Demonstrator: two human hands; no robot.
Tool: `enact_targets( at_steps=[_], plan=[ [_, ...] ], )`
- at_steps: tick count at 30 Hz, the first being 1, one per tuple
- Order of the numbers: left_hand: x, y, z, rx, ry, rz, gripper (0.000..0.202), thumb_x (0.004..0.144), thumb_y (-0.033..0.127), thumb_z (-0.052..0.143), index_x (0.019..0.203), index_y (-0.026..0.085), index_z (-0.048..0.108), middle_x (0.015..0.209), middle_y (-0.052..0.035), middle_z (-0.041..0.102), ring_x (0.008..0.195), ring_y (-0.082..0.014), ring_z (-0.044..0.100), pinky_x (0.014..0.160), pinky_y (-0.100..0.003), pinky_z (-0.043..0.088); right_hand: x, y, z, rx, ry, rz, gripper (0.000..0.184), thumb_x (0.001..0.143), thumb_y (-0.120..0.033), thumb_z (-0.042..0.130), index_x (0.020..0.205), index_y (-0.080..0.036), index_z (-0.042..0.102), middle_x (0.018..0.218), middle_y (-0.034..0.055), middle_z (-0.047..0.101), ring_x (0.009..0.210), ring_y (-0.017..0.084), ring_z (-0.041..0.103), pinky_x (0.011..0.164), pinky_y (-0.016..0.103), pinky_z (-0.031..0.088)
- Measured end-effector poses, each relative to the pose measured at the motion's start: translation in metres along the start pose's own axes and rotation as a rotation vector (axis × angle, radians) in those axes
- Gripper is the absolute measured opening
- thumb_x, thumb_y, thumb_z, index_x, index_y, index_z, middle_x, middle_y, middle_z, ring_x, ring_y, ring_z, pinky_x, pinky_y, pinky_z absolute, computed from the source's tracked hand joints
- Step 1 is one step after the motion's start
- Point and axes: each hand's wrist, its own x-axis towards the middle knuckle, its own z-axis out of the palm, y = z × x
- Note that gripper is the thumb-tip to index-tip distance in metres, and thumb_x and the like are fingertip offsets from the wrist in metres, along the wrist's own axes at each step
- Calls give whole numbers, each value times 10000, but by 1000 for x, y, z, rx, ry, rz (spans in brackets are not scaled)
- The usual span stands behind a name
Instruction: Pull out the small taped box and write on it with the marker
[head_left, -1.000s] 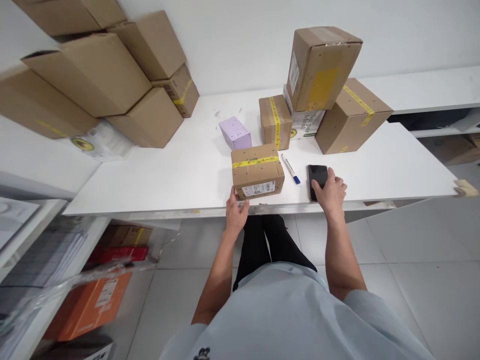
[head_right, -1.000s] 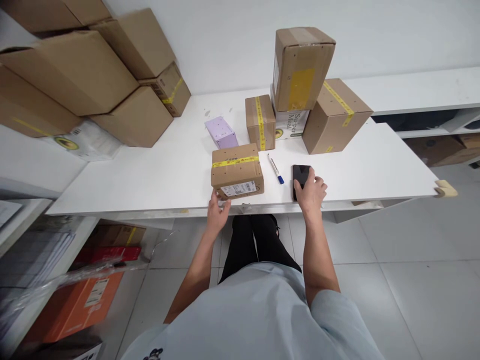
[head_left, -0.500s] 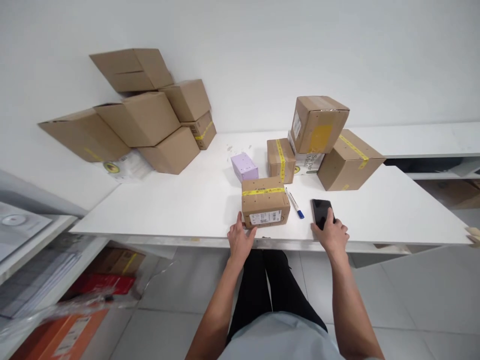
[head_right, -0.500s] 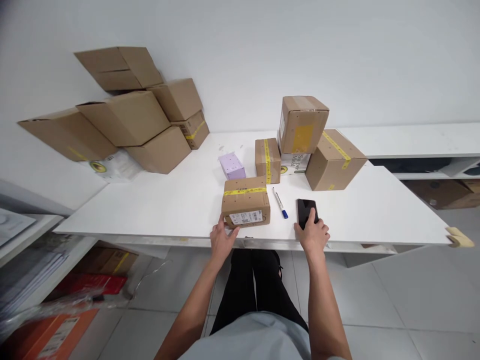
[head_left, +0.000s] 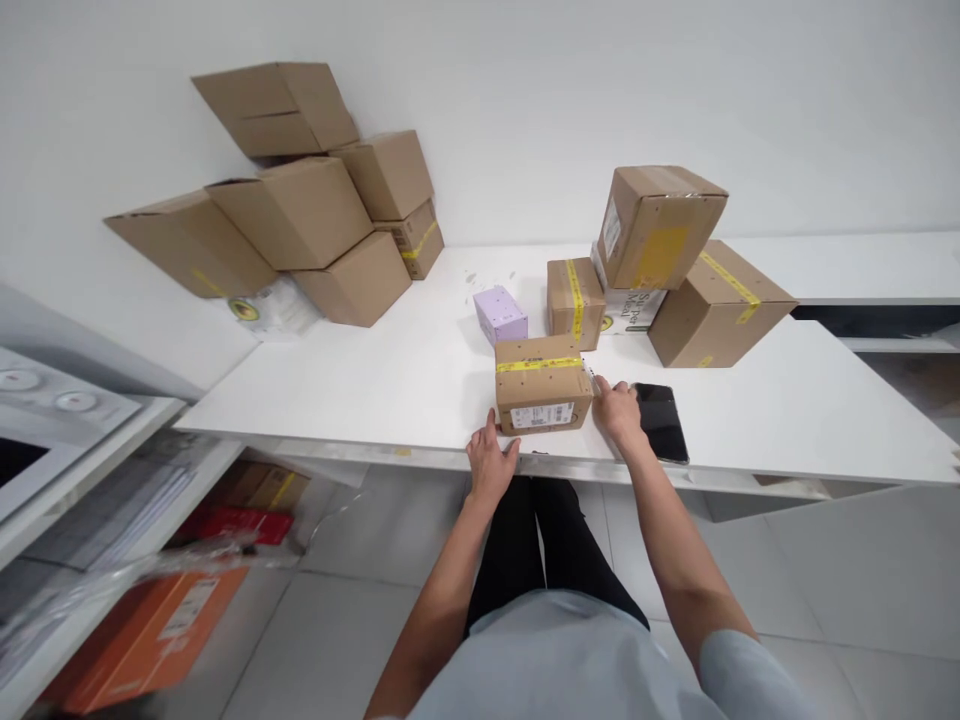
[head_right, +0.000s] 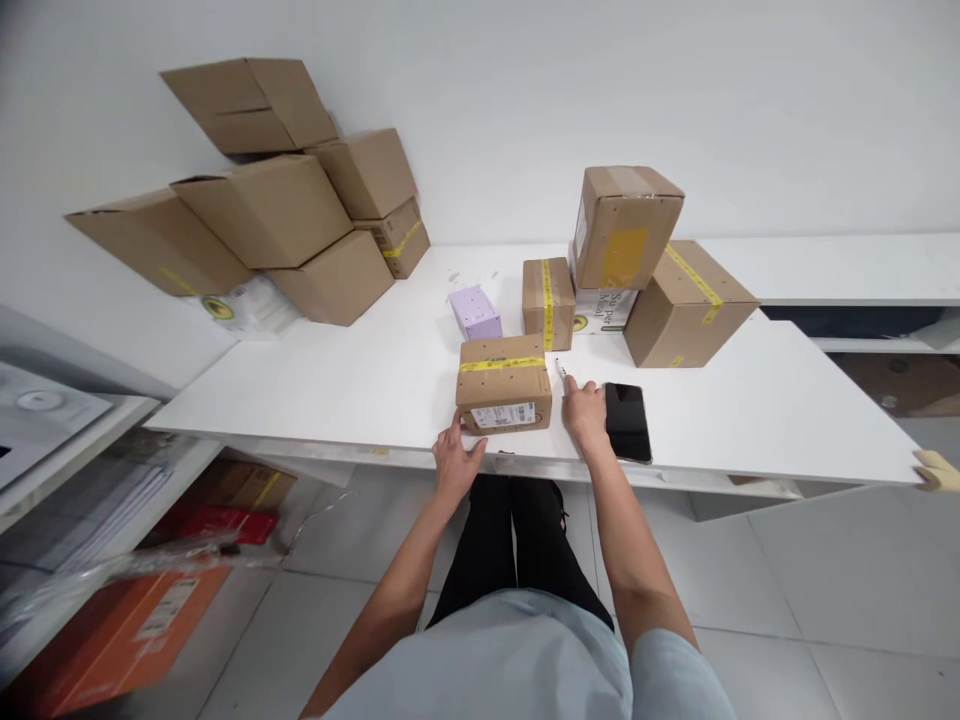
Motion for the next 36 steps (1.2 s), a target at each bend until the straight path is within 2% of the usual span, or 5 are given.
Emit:
enact_targets(
  at_steps=[7, 14, 18, 26, 36],
  plan=[
    [3, 12, -25, -343, 21, -77, 860, 859, 402, 626, 1572, 226, 178, 1368, -178, 552, 1161, -279, 597, 970, -473, 500, -8, 20, -2, 419, 35, 24, 534, 856, -277, 433, 1349, -134, 578, 827, 78, 600, 796, 235, 616, 843, 436, 516],
    [24, 45, -56, -267, 170, 212, 641, 853, 365, 659, 1442, 272, 422, 1507, -169, 275, 1337, -289, 448, 1049, -485, 473, -40, 37, -46, 1274, -9, -90, 539, 777, -391, 437, 1299, -292, 527, 919, 51, 642, 843, 216, 664, 771, 437, 556],
    [33, 60, -54, -115, 174, 287, 535, 855, 398, 680, 1357, 277, 539, 1539, -135, 279, 1429, -335, 338, 1130, -533, 389, -61, 20, -71, 1233, -1, -282, 490, 768, -481, 589, 1242, -366, 536, 1034, 42, 661, 909, 233, 688, 784, 459, 563],
    [30, 68, -36, -23, 117, 263, 444, 907, 440, 617, 1312, 258, 626, 1439, -146, 485, 1354, -345, 446, 1128, -528, 375, -53, -40, -83, 1488, 419, -242, 337, 765, -473, 729, 782, -248, 479, 520, -113, 421, 444, 76, 447, 492, 227, 431],
    [33, 69, -36, -29, 95, 234, 425, 935, 476, 568, 1303, 272, 631, 1424, -125, 473, 1316, -328, 457, 1064, -501, 477, -27, -74, -58, 1225, 255, -345, 280, 876, -503, 587, 1044, -280, 562, 842, -31, 618, 701, 107, 632, 661, 263, 547]
  ],
)
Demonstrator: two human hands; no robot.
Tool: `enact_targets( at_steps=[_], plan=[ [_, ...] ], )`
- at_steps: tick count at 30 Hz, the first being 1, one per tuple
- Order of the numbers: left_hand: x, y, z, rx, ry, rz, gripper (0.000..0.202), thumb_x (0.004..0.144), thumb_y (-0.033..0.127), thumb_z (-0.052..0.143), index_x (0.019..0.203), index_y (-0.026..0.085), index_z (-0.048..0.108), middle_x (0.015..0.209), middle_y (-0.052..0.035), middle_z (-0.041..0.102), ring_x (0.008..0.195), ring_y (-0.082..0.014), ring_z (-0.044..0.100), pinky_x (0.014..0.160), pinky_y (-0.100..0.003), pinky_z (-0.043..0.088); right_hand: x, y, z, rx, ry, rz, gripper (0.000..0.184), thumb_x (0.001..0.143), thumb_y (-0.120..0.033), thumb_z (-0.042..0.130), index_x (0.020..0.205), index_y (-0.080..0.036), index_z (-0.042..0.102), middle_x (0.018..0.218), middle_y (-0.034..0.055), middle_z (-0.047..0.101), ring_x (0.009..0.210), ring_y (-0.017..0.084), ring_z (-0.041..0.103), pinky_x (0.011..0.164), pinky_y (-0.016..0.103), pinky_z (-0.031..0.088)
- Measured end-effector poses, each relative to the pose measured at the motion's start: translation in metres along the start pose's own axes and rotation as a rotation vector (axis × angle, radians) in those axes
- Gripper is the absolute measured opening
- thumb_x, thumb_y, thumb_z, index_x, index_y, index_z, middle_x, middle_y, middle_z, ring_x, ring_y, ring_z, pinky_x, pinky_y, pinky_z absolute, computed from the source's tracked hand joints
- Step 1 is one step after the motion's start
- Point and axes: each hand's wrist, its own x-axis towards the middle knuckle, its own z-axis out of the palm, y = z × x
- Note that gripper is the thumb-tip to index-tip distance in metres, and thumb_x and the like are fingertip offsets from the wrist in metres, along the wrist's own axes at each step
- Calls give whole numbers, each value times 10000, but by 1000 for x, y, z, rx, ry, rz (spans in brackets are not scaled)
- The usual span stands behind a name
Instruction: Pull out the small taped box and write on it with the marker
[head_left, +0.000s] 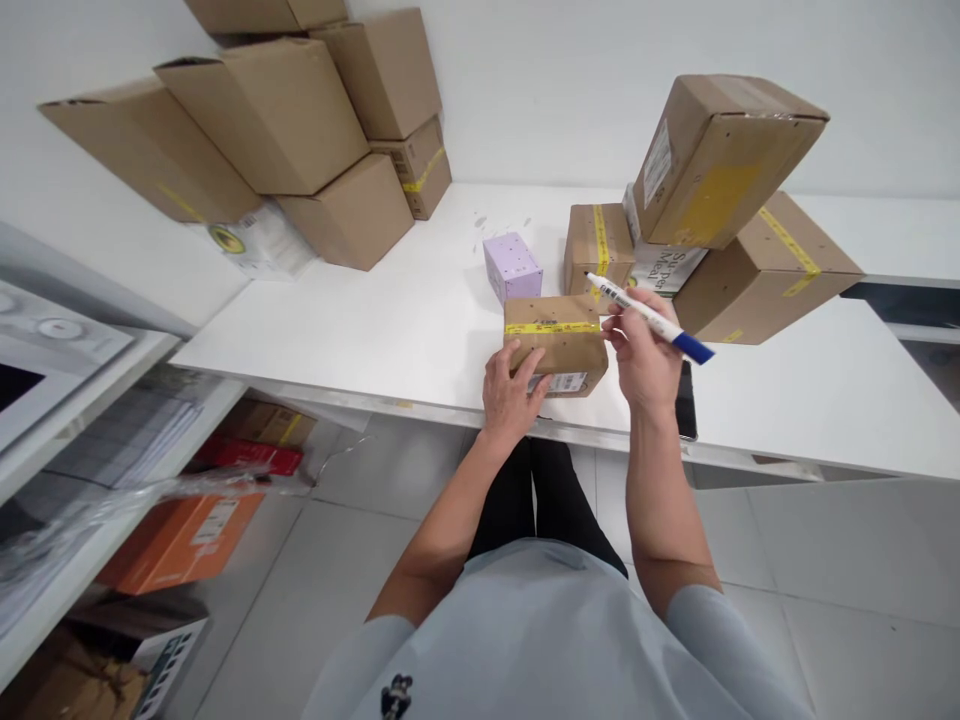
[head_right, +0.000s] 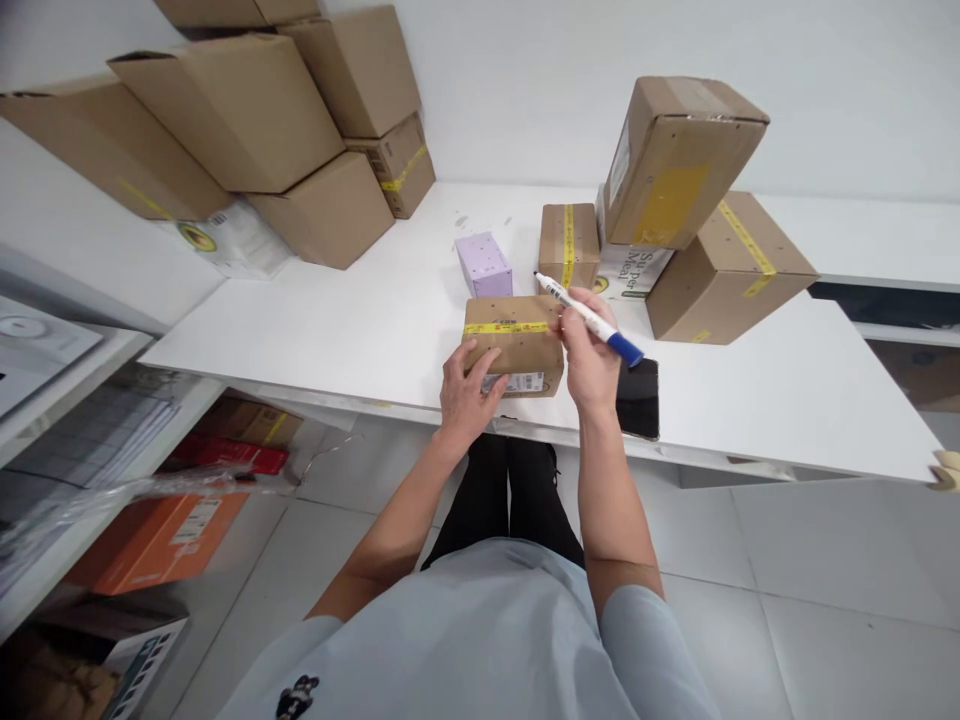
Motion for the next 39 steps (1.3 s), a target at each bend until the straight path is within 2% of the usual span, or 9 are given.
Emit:
enact_targets(
  at_steps=[3, 6, 8, 10, 14, 18, 24, 32, 39],
  plan=[
    [-1, -1, 3, -25, 3, 0, 426, 941, 469, 561, 1310, 264, 622, 1431, -127, 442, 1343, -332, 414, 1064, -492, 492, 2, 16, 11, -29, 9, -32, 249, 834, -433, 671, 953, -264, 533, 743, -62, 558, 607, 90, 568, 615, 241, 513],
    [-2, -2, 4, -18, 16, 15, 425, 940, 465, 565, 1306, 256, 623, 1423, -129, 429, 1343, -338, 395, 1048, -495, 508, 4, 28, 19, -55, 62, -16, 242, 896, -478, 573, 916, -260, 469, 654, -77, 500, 514, 93, 503, 526, 234, 454],
    [-3, -3, 5, -11, 28, 30, 423, 939, 462, 568, 1302, 253, 626, 1414, -132, 427, 1340, -340, 389, 1037, -496, 517, 9, 31, 20, -90, 78, -3, 262, 931, -518, 489, 925, -257, 464, 644, -70, 498, 505, 103, 504, 518, 243, 450],
    [-3, -3, 5, -13, 35, 34, 422, 938, 465, 567, 1296, 251, 629, 1406, -134, 426, 1342, -341, 383, 1032, -497, 520, 17, 32, 19, -142, 66, -9, 278, 937, -521, 465, 953, -247, 504, 675, -52, 534, 548, 113, 539, 564, 260, 480],
    [-2, -3, 5, -21, 30, 19, 424, 935, 470, 573, 1294, 252, 630, 1402, -136, 422, 1345, -345, 383, 1021, -492, 529, 37, 36, 17, -311, -15, -60, 207, 847, -396, 610, 947, -216, 596, 819, -9, 634, 720, 132, 603, 725, 286, 516],
    [-2, -3, 6, -14, 48, 35, 421, 936, 462, 573, 1294, 248, 634, 1392, -141, 420, 1342, -346, 382, 1008, -487, 538, 45, 42, 21, -341, 49, -29, 181, 847, -376, 571, 867, -196, 579, 764, -9, 636, 700, 136, 596, 724, 285, 499],
    [-3, -3, 7, 26, 74, 62, 416, 935, 462, 577, 1290, 251, 633, 1382, -143, 418, 1316, -334, 404, 974, -472, 556, 39, 38, 23, -424, 47, -42, 242, 842, -429, 568, 791, -192, 575, 646, -25, 621, 600, 134, 566, 663, 280, 456],
    [-2, -5, 8, 22, 85, 69, 416, 932, 458, 585, 1287, 250, 638, 1385, -146, 418, 1326, -335, 400, 960, -455, 564, 40, 34, 25, -495, 1, -32, 234, 825, -416, 574, 759, -192, 577, 653, -10, 626, 602, 142, 557, 638, 286, 429],
    [-3, -3, 8, 33, 96, 73, 406, 931, 448, 590, 1284, 254, 640, 1382, -141, 419, 1315, -334, 408, 951, -455, 571, 40, 34, 24, -509, 24, -24, 244, 848, -421, 562, 787, -186, 586, 648, -18, 616, 600, 138, 551, 643, 283, 426]
  ],
)
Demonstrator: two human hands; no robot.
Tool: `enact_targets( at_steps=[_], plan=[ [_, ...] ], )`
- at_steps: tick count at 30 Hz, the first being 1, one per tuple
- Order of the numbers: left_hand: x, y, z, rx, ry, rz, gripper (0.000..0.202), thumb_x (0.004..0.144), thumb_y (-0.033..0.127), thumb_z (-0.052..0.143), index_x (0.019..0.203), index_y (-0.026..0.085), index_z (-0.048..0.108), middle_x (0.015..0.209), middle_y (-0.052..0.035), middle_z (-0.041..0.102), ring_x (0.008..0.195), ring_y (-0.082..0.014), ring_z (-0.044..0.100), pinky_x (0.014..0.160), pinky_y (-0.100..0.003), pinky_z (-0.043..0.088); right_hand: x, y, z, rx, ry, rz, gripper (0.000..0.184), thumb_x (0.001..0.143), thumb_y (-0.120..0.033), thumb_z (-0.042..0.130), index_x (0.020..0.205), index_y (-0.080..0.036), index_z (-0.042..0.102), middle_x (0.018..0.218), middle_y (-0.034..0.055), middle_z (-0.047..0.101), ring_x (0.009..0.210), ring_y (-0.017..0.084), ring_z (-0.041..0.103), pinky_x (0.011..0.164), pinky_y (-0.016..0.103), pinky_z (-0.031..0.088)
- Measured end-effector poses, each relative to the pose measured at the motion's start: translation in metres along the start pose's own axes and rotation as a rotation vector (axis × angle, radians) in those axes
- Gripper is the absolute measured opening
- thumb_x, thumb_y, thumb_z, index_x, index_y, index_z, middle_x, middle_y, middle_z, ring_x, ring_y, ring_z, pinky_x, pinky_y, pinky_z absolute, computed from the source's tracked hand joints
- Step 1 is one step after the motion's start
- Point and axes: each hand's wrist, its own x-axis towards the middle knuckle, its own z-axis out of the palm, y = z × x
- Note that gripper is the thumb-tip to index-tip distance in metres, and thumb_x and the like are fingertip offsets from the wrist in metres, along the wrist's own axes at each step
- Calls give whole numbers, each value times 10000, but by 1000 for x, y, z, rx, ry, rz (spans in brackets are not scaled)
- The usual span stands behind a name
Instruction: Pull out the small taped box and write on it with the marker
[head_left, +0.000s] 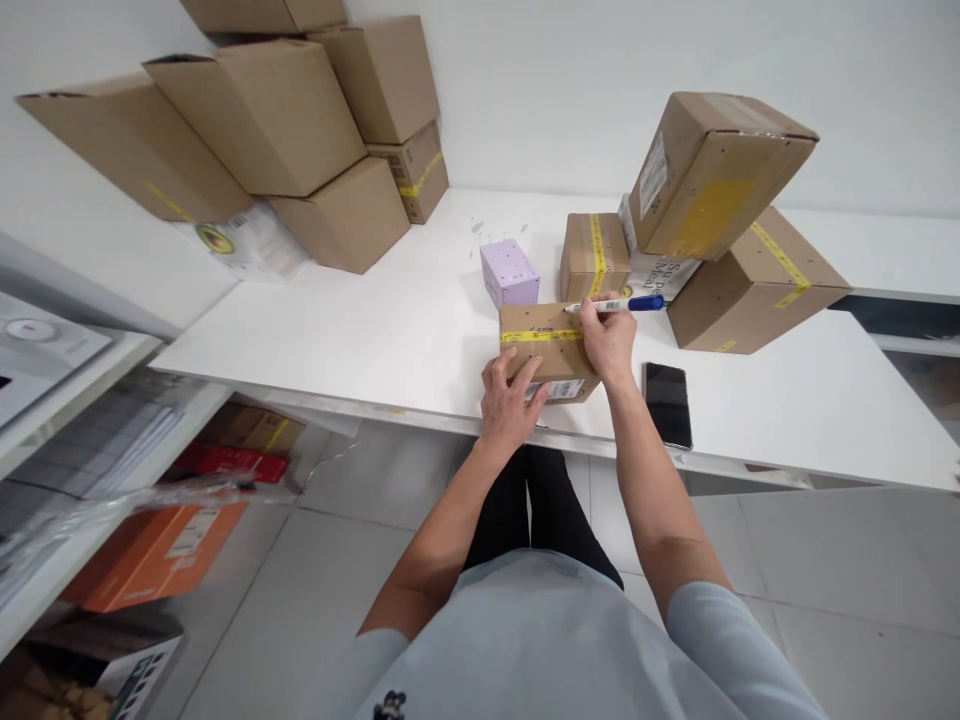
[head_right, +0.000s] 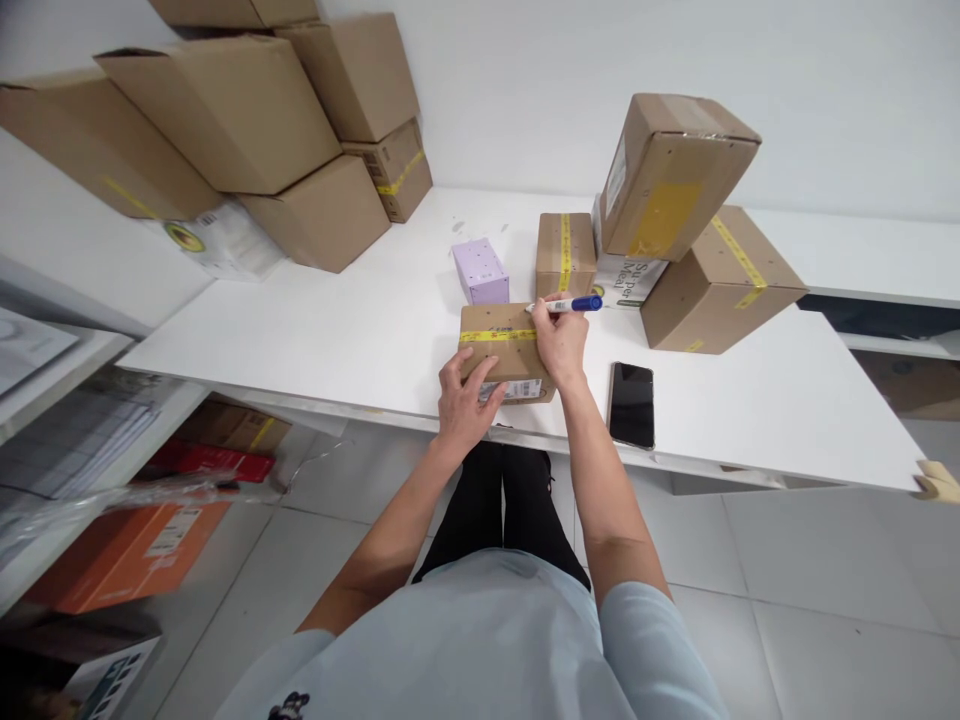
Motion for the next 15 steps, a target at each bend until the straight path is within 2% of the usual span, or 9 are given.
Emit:
enact_targets(
  at_steps=[8, 12, 15],
  plan=[
    [0, -1, 1, -5, 7, -4, 405, 927, 456, 594, 1275, 256, 646, 1377, -140, 420, 1322, -336, 404, 960, -464, 570, 0, 1, 0, 25, -22, 10, 237, 846, -414, 575, 769, -190, 578, 641, -21, 602, 606, 140, 552, 646, 284, 440],
    [0, 0, 0, -5, -9, -16, 410, 926, 452, 595, 1284, 257, 641, 1380, -142, 421, 1323, -339, 404, 947, -469, 579, -1, 5, 1, 96, 40, 14, 274, 869, -471, 557, 818, -202, 557, 625, -40, 563, 578, 131, 542, 621, 277, 459],
    [0, 1, -1, 5, -26, -31, 411, 920, 437, 609, 1292, 264, 636, 1389, -142, 421, 1316, -341, 416, 929, -469, 588, -2, 12, 1, 228, 108, 11, 291, 896, -495, 514, 939, -209, 546, 715, -32, 574, 556, 118, 552, 588, 270, 475]
  ],
)
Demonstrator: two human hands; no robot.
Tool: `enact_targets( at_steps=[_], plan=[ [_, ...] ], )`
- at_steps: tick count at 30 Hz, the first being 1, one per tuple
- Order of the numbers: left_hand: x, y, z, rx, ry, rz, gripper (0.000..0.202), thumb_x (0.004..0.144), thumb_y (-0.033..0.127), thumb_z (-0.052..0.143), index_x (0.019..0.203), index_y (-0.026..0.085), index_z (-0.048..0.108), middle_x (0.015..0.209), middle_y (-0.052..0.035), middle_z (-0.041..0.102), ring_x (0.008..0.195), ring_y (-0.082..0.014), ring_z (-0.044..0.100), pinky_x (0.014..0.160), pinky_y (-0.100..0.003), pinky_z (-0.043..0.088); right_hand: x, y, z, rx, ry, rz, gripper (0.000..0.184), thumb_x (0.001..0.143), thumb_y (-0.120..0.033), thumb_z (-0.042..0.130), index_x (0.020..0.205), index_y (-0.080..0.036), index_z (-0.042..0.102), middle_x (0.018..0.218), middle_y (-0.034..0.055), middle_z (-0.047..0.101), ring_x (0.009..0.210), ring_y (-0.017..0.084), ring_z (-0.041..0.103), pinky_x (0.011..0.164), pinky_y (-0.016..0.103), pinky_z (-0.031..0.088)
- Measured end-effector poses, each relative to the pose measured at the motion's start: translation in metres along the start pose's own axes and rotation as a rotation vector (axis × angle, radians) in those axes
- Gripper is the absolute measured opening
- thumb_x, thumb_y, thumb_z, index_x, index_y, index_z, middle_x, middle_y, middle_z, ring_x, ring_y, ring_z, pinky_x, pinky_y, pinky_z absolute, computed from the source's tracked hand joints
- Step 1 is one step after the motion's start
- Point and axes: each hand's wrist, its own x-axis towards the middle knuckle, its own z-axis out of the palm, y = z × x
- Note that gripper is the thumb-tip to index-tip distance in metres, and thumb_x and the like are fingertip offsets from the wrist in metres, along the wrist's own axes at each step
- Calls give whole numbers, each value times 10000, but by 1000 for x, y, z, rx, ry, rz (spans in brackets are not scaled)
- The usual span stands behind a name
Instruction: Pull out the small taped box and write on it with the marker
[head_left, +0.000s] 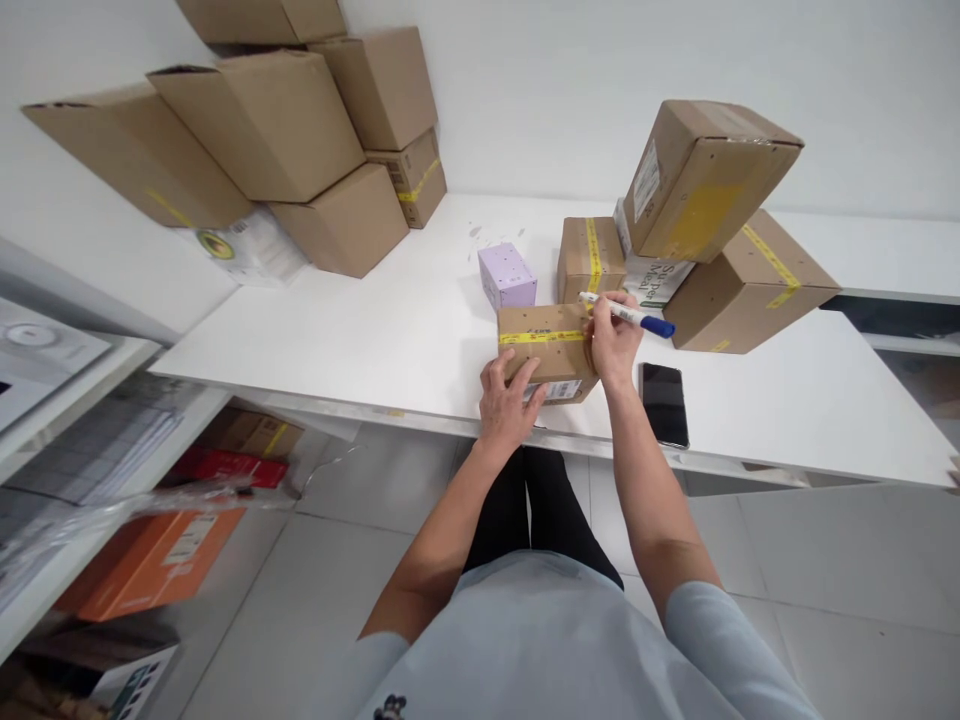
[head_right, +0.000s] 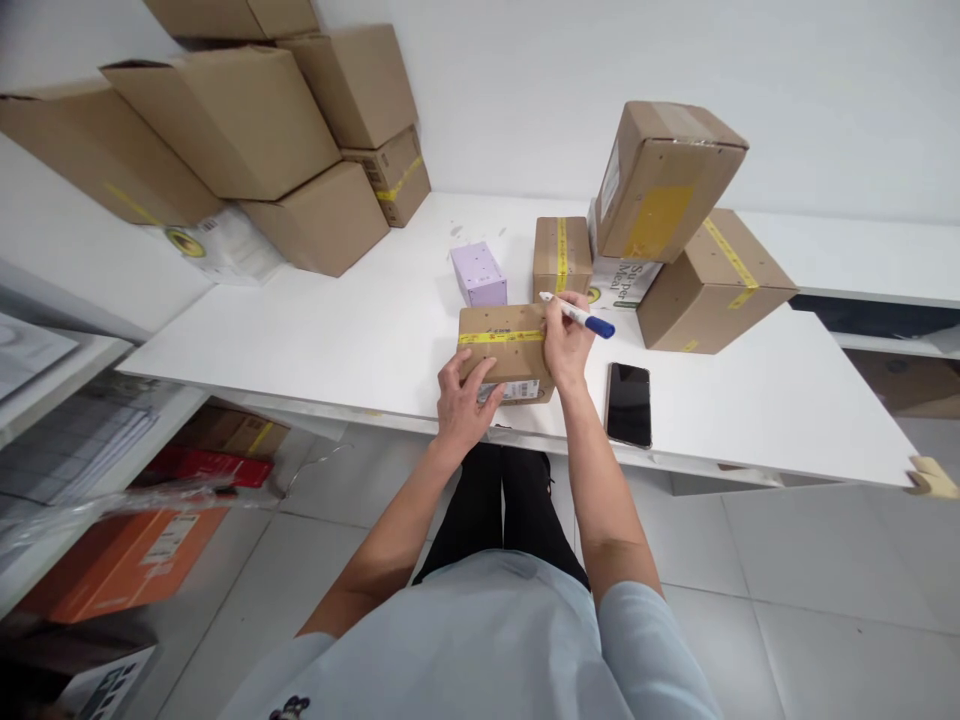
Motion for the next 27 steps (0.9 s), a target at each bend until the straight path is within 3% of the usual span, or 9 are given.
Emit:
enact_targets(
  at_steps=[3, 5, 7, 10, 12, 16, 21, 23, 27],
  plan=[
    [2, -1, -1, 2, -9, -3, 414, 912, 428, 623, 1291, 261, 637, 1391, -144, 424, 1311, -342, 426, 920, -463, 594, -1, 15, -13, -38, 74, 4, 332, 944, -447, 413, 1138, -207, 537, 892, 18, 621, 591, 122, 583, 636, 300, 518],
    [3, -3, -1, -8, -19, -4, 418, 909, 430, 627, 1291, 259, 635, 1389, -144, 427, 1313, -343, 426, 920, -460, 594, -3, 28, -29, -265, 64, -6, 394, 971, -386, 346, 1268, -199, 524, 1051, 79, 642, 729, 157, 637, 743, 343, 541],
    [4, -4, -1, -20, -33, -6, 418, 910, 426, 627, 1295, 261, 629, 1390, -141, 427, 1316, -341, 427, 927, -459, 591, -6, 42, -46, -657, -106, -30, 442, 979, -278, 316, 1365, -189, 510, 1226, 144, 624, 980, 222, 644, 879, 389, 519],
    [6, -5, -1, -38, -33, -3, 411, 911, 406, 629, 1294, 256, 624, 1389, -139, 426, 1322, -337, 427, 963, -469, 574, -13, 56, -66, -1110, -479, -55, 509, 951, -152, 328, 1424, -203, 510, 1398, 177, 568, 1265, 328, 494, 996, 489, 446],
    [6, -4, -1, -45, -18, 4, 407, 912, 389, 629, 1294, 247, 623, 1390, -142, 424, 1326, -337, 427, 982, -476, 562, -18, 60, -71, -1186, -612, -67, 517, 945, -143, 340, 1419, -230, 527, 1432, 159, 563, 1329, 368, 417, 1023, 553, 406],
    [6, -3, -1, -46, -1, 18, 409, 917, 395, 620, 1296, 241, 627, 1392, -147, 432, 1328, -337, 430, 971, -471, 563, -24, 64, -68, -1212, -694, -77, 543, 937, -143, 344, 1439, -268, 511, 1457, 117, 561, 1376, 369, 358, 1067, 583, 355],
    [4, -6, -5, -29, -15, 49, 417, 947, 430, 562, 1322, 258, 620, 1415, -145, 470, 1327, -319, 458, 1003, -478, 536, -39, 59, -82, -1205, -563, 4, 619, 939, -173, 310, 1554, -243, 333, 1536, 130, 464, 1381, 365, 346, 1062, 555, 369],
    [4, -8, -8, -31, -24, 76, 433, 962, 436, 533, 1353, 264, 598, 1446, -146, 475, 1351, -310, 455, 1061, -492, 486, -51, 55, -98, -1206, -387, 136, 636, 954, -315, 368, 1574, -213, 272, 1545, 194, 410, 1345, 398, 384, 1031, 575, 386],
    [3, -9, -12, -33, 43, 128, 470, 965, 423, 525, 1396, 238, 557, 1522, -166, 418, 1407, -311, 417, 1141, -509, 383, -78, 50, -132, -1236, -181, 410, 965, 828, -595, 591, 1586, -169, 171, 1507, 312, 343, 1304, 473, 417, 994, 628, 380]
  ],
)
